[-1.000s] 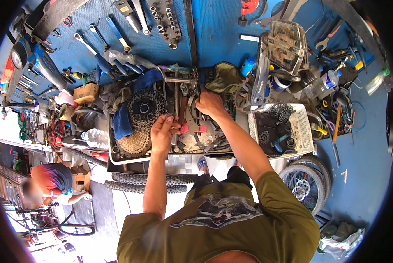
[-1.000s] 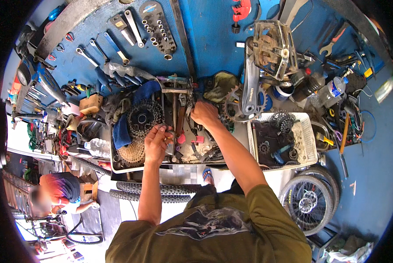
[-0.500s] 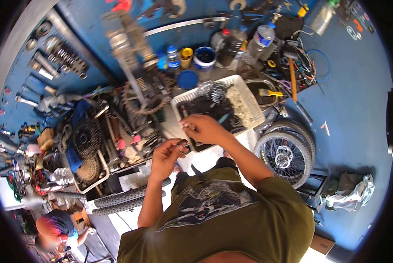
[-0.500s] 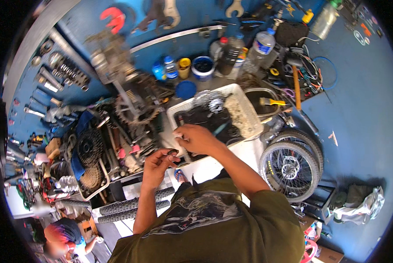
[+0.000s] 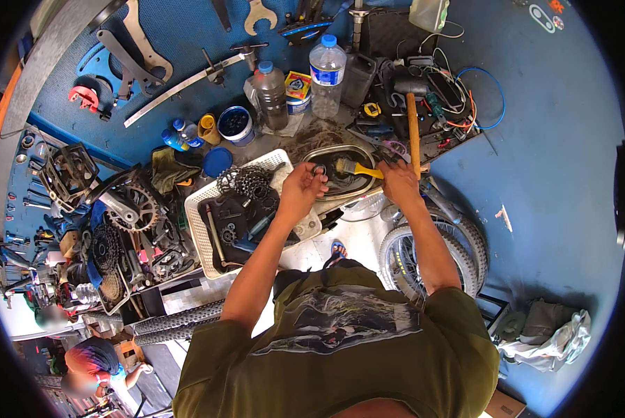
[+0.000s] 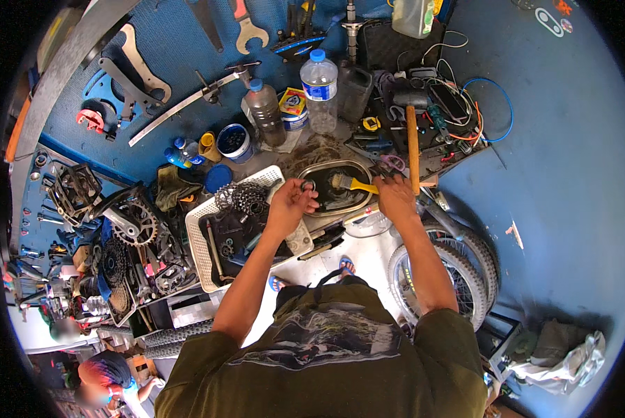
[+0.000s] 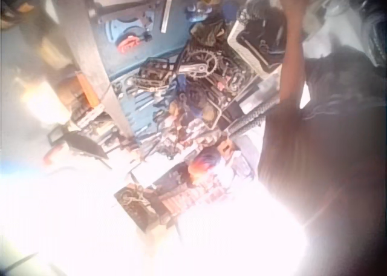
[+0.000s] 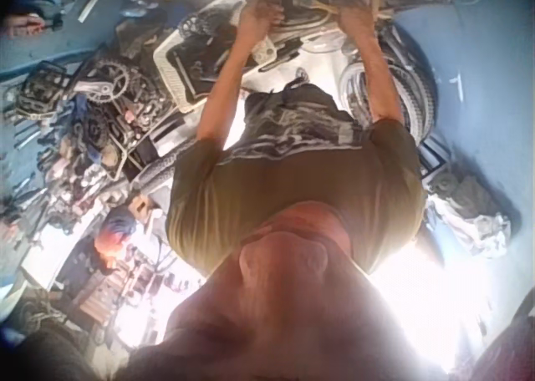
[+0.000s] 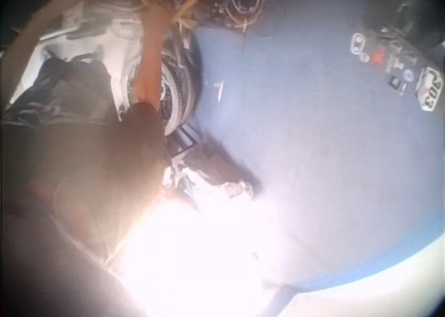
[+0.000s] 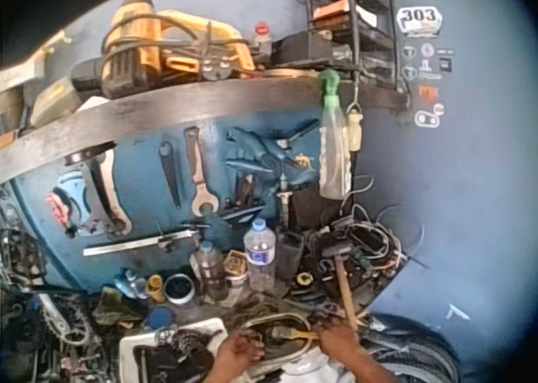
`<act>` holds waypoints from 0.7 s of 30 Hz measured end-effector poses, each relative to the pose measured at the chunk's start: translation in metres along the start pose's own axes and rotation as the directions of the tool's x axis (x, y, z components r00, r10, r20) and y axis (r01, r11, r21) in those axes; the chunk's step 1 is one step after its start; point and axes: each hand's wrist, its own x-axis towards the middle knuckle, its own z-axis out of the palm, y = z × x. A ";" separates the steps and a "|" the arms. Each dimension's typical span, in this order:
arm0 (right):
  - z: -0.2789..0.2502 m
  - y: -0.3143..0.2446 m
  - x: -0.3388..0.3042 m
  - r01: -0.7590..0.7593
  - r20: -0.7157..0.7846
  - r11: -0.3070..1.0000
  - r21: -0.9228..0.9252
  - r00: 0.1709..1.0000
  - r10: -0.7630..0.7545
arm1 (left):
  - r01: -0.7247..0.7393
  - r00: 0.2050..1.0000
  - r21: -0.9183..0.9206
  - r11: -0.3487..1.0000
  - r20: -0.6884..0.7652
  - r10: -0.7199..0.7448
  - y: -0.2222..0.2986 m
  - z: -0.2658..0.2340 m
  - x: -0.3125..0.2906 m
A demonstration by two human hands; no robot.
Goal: The person scrubs bicycle components in a metal tray using a yellow brush and liquid cleaner. They handle a crankset and other small parts, scrubbing them individually and placing them into a white basket on the workbench.
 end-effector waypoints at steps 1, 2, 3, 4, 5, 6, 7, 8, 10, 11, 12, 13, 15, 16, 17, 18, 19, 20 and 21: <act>-0.009 -0.001 0.002 0.022 0.037 0.998 0.052 0.999 -0.024 | -0.005 1.000 -0.018 1.000 -0.009 0.004 -0.004 0.004 0.011; -0.018 0.002 0.001 0.031 0.073 0.995 0.096 0.997 -0.038 | 0.018 1.000 -0.074 0.997 -0.012 -0.019 -0.004 0.011 0.020; -0.014 0.007 -0.002 0.075 -0.009 0.987 0.143 0.997 -0.074 | 0.039 0.999 -0.129 0.991 -0.014 -0.041 -0.005 0.015 0.026; -0.017 0.008 -0.004 0.047 -0.020 0.966 0.254 0.999 -0.044 | 0.060 0.998 -0.184 0.981 -0.016 -0.064 -0.005 0.018 0.033; -0.025 0.004 -0.005 0.023 -0.024 0.932 0.362 1.000 -0.015 | 0.100 0.994 -0.171 0.980 -0.026 -0.106 -0.006 0.019 0.039; -0.034 -0.002 -0.003 0.005 -0.026 0.884 0.468 1.000 0.008 | 0.116 0.992 -0.172 0.978 -0.034 -0.123 -0.009 0.020 0.045; -0.041 -0.008 0.000 0.007 -0.042 0.841 0.541 0.999 0.019 | 0.130 0.989 -0.174 0.976 -0.044 -0.140 -0.013 0.021 0.049; -0.044 -0.014 0.003 -0.021 -0.031 0.790 0.613 0.998 0.050 | 0.144 0.987 -0.172 0.974 -0.046 -0.154 -0.013 0.023 0.054; -0.046 -0.026 0.009 -0.070 -0.002 0.667 0.742 0.994 0.106 | 0.145 0.986 -0.110 0.983 -0.067 -0.153 -0.013 0.028 0.058; -0.032 -0.029 0.016 -0.020 -0.085 0.640 0.768 0.987 0.133 | 0.134 0.988 -0.063 0.989 -0.071 -0.139 -0.018 0.029 0.061; -0.027 -0.035 0.023 -0.035 -0.077 0.698 0.715 0.989 0.128 | 0.127 0.989 -0.017 0.992 -0.076 -0.128 -0.019 0.031 0.063; -0.023 -0.040 0.030 -0.048 -0.069 0.751 0.658 0.990 0.123 | 0.111 0.990 0.151 0.982 -0.098 -0.097 -0.020 0.031 0.063; -0.001 -0.040 0.043 -0.077 -0.040 0.826 0.558 0.992 0.120 | 0.082 0.993 0.468 0.880 -0.118 -0.030 -0.017 0.034 0.063; 0.013 -0.035 0.045 -0.130 -0.035 0.791 0.598 0.981 0.189 | 0.054 0.992 0.528 0.848 -0.124 0.014 -0.017 0.038 0.063; 0.019 -0.034 0.048 -0.168 -0.029 0.751 0.639 0.970 0.242 | 0.033 0.988 0.585 0.811 -0.143 0.063 -0.021 0.038 0.064; 0.026 -0.032 0.051 -0.204 -0.020 0.707 0.677 0.955 0.295 | 0.014 0.981 0.640 0.768 -0.156 0.112 -0.026 0.039 0.065; 0.032 -0.029 0.054 -0.127 -0.059 0.527 0.840 0.945 0.322 | -0.021 0.976 0.688 0.726 -0.144 0.164 -0.029 0.041 0.068; 0.023 -0.037 0.054 -0.160 0.049 0.360 0.919 0.953 0.299 | -0.039 0.966 0.735 0.677 -0.145 0.213 -0.039 0.037 0.074; -0.003 -0.050 0.050 -0.207 0.156 0.185 0.961 0.954 0.256 | -0.055 0.955 0.778 0.626 -0.141 0.260 -0.045 0.034 0.077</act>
